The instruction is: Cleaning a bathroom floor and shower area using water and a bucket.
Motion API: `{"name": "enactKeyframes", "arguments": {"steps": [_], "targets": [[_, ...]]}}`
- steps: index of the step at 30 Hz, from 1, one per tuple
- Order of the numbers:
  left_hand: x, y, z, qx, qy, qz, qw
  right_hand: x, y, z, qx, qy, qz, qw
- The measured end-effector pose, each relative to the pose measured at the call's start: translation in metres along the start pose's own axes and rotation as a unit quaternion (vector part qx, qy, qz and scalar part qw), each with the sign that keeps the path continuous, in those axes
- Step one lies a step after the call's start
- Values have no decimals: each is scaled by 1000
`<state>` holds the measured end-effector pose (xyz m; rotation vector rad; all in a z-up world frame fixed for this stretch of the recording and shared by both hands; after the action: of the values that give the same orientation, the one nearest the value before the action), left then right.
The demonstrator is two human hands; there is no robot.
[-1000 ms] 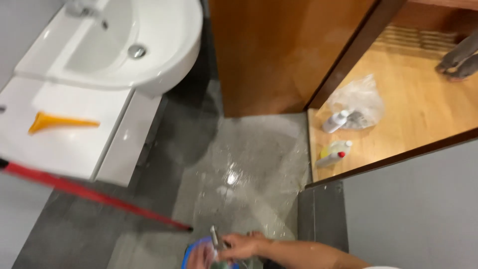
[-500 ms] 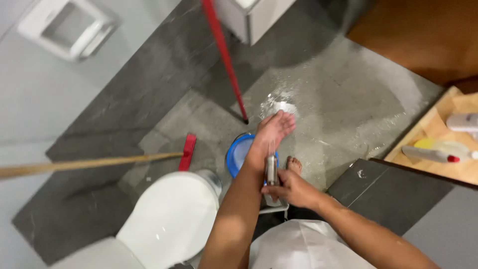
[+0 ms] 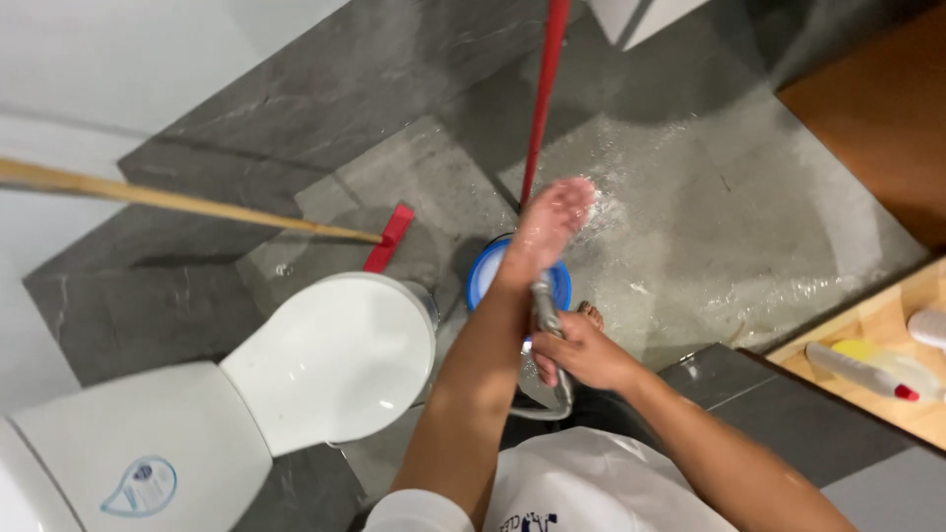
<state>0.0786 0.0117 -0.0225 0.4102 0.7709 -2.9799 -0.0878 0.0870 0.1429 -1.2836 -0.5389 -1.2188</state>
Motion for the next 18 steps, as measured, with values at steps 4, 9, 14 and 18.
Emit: {"name": "enactKeyframes", "arguments": {"steps": [4, 9, 14, 18], "targets": [[-54, -36, -79, 15, -100, 133, 986, 14, 49, 25, 60, -67, 15, 996], [-123, -124, -67, -112, -146, 160, 970, 32, 116, 53, 48, -102, 59, 992], [-140, -161, -73, -54, -130, 276, 951, 28, 175, 27, -139, -117, 9, 983], [-144, -188, -49, -64, -131, 308, 940, 64, 183, 14, -208, 47, 24, 977]]}}
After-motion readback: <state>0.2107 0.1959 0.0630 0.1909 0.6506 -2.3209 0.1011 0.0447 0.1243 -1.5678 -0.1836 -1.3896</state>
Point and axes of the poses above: each hand's wrist, its own y-axis towards the middle knuckle, its own z-axis out of the palm, x = y × z, the point moved 1 cm from there along y, towards the middle knuckle, and after that the axes turned 15 degrees about -y, right-handed, at the moved point
